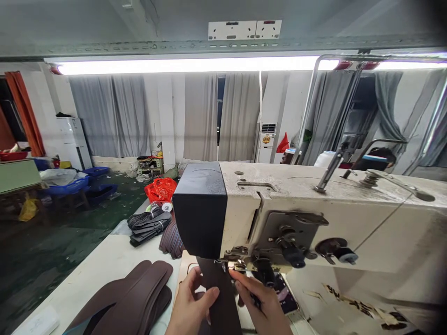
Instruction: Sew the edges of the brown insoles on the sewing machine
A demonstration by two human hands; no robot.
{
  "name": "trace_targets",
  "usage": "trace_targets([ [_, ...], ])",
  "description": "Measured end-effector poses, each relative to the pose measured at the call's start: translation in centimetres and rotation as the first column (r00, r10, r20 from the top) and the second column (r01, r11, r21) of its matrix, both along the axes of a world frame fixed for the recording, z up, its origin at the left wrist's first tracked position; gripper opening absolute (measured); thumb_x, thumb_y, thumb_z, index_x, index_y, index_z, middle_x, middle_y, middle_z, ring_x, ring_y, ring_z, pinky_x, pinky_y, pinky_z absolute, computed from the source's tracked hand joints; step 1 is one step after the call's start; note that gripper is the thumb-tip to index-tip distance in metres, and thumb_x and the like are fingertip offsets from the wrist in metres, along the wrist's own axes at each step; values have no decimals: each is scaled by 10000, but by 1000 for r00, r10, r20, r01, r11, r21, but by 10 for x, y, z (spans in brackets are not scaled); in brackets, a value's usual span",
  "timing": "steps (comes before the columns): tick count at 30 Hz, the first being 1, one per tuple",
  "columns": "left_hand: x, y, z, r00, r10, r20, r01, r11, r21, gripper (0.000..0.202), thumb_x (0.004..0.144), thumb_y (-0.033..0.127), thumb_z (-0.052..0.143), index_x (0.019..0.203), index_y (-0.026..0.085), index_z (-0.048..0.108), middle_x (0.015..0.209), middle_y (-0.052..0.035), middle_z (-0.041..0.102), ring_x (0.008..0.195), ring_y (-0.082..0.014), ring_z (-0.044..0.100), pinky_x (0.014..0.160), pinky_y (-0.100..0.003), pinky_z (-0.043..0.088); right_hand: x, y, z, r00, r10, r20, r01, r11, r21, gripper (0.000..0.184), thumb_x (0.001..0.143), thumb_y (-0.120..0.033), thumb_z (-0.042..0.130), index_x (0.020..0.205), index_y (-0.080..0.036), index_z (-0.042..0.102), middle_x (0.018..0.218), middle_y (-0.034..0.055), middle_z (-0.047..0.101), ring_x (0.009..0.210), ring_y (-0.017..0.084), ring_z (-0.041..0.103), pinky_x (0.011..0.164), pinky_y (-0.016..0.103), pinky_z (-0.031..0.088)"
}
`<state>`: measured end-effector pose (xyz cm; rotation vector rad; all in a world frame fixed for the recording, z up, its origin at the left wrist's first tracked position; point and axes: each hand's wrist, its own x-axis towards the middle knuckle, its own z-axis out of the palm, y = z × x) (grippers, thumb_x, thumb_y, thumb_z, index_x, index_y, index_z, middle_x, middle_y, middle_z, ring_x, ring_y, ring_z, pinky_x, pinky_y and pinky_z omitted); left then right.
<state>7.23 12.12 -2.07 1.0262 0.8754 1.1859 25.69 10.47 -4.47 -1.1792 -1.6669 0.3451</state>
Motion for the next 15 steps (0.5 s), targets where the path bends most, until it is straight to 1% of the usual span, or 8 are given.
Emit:
trace_targets([
  [2,-3,-2,1,999,-36,-33,35,999,-29,601,583,528,821,1022,179,603,833,-24,648,505,-87,576,382,-161,420,3,0,0,999,25,41,-24,999,-22,361,962,-392,462,1194,-222,679,645,29,656,526,134,566,534,214,492],
  [4,-6,-3,5,996,-84,-41,81,994,-75,653,572,524,829,1075,187,583,823,-8,634,459,-65,547,361,-157,399,5,0,0,996,54,69,-51,997,-53,355,966,-364,458,1216,-217,663,653,25,639,550,137,567,547,217,485],
  [7,-12,-1,12,985,-169,-36,163,980,-118,689,570,483,843,1125,188,562,846,-17,641,473,-71,565,372,-161,409,7,0,0,995,83,52,-78,993,-88,356,970,-349,449,1235,-216,646,671,20,620,566,134,571,555,217,476],
  [10,-16,3,20,972,-235,-22,230,963,-140,708,563,415,859,1158,188,551,847,-23,651,517,-85,579,385,-163,412,7,-1,0,996,85,39,-82,993,-87,357,972,-348,443,1236,-214,643,654,12,609,555,129,580,551,213,469],
  [12,-17,7,24,972,-234,-2,231,959,-166,726,536,363,877,1161,188,554,813,-7,645,535,-79,562,394,-158,401,6,-2,2,996,71,53,-67,995,-79,354,971,-350,443,1224,-215,652,629,6,606,542,127,581,548,211,463],
  [15,-15,12,29,984,-175,14,175,968,-180,658,501,284,886,1081,182,592,686,47,593,526,-66,515,412,-159,388,5,-4,6,997,57,50,-52,995,-86,348,968,-358,448,1199,-222,671,618,5,620,537,127,588,554,209,467],
])
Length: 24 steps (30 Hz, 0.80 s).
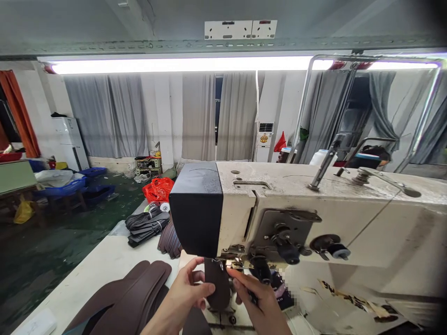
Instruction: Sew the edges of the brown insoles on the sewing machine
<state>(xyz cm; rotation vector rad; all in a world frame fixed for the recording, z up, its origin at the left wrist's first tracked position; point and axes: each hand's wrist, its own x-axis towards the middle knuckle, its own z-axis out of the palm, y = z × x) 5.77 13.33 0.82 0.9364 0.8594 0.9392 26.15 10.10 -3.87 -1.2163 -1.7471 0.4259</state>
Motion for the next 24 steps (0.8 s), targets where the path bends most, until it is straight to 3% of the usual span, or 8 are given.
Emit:
trace_targets([
  [5,6,9,6,999,49,12,-50,999,6,476,512,244,856,909,157,606,681,24,639,553,-75,524,441,-167,357,-5,0,3,998,-21,-64,21,1000,2,363,959,-404,461,1189,-235,684,567,-4,622,519,134,599,551,213,476],
  [10,8,16,6,997,72,26,-72,997,-7,407,494,240,864,789,150,599,649,18,655,534,-71,527,463,-171,350,-6,2,-4,995,-37,-92,38,999,11,397,954,-451,453,1195,-238,685,569,3,612,525,139,592,549,221,476],
  [16,10,19,4,993,90,78,-89,996,-13,434,455,253,894,761,141,608,682,-16,694,554,-81,563,475,-165,347,-3,3,-4,998,7,-63,-10,999,-47,389,963,-420,449,1239,-238,655,588,1,591,530,140,582,539,225,463],
  [20,13,12,-1,983,132,125,-133,991,-3,460,505,309,894,825,150,603,734,-22,709,560,-71,575,505,-160,380,-3,2,1,1000,0,-14,-1,999,-52,379,966,-407,450,1211,-222,673,596,5,605,549,145,589,562,234,467],
  [24,21,0,-8,948,237,214,-233,972,-40,463,539,271,890,898,151,624,795,-39,725,601,-81,609,542,-165,434,-7,0,7,999,-40,-18,40,999,-24,379,958,-423,460,1153,-211,706,586,0,606,543,144,588,578,242,475],
])
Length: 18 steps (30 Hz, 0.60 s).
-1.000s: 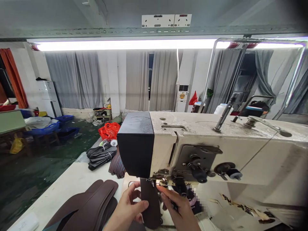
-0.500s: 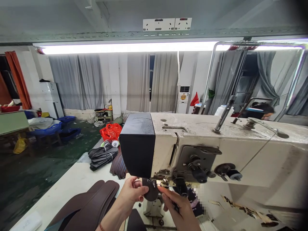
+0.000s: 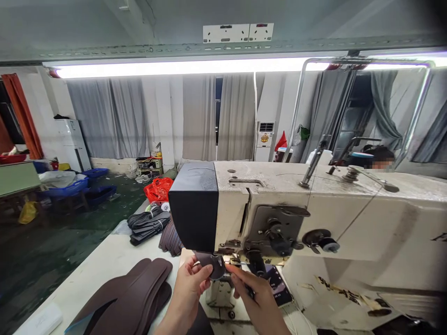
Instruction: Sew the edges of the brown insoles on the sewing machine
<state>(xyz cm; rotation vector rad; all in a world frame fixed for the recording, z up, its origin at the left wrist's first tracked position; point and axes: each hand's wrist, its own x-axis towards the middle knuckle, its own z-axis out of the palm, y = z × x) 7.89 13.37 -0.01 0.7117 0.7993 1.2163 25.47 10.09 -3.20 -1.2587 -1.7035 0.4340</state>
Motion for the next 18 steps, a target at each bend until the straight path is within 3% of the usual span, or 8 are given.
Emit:
trace_targets([
  [5,12,-12,-4,986,131,107,-127,991,-48,410,518,244,894,819,158,628,774,-7,717,647,-112,644,592,-193,502,-2,-2,6,1000,1,13,-1,1000,0,385,965,-427,445,1159,-212,700,619,4,638,568,147,607,594,243,482],
  [9,21,-22,1,967,226,115,-211,970,-124,434,489,213,905,800,173,605,833,-15,714,739,-149,669,685,-243,551,-2,-3,8,1000,-5,19,5,1000,-5,391,963,-432,448,1169,-212,697,646,13,661,572,149,605,593,240,487],
  [13,29,-38,-3,963,251,92,-236,960,-152,453,468,249,915,780,161,599,780,-31,681,682,-153,653,676,-262,546,-2,-4,8,1000,-2,5,2,1000,9,374,957,-423,463,1151,-215,706,651,12,665,581,146,609,603,230,490],
  [15,27,-46,-7,983,182,16,-179,979,-100,396,544,340,878,748,174,582,652,9,615,557,-129,590,560,-242,499,-3,-4,9,1000,1,-3,-1,1000,20,374,956,-424,462,1142,-215,710,635,8,654,570,143,604,596,226,488],
  [18,10,-42,2,940,233,-248,-188,963,191,268,678,366,776,706,209,560,599,39,524,523,-115,486,528,-224,415,-4,-3,11,1000,5,0,-5,999,34,377,959,-425,454,1144,-218,708,603,2,628,545,141,594,562,219,479],
])
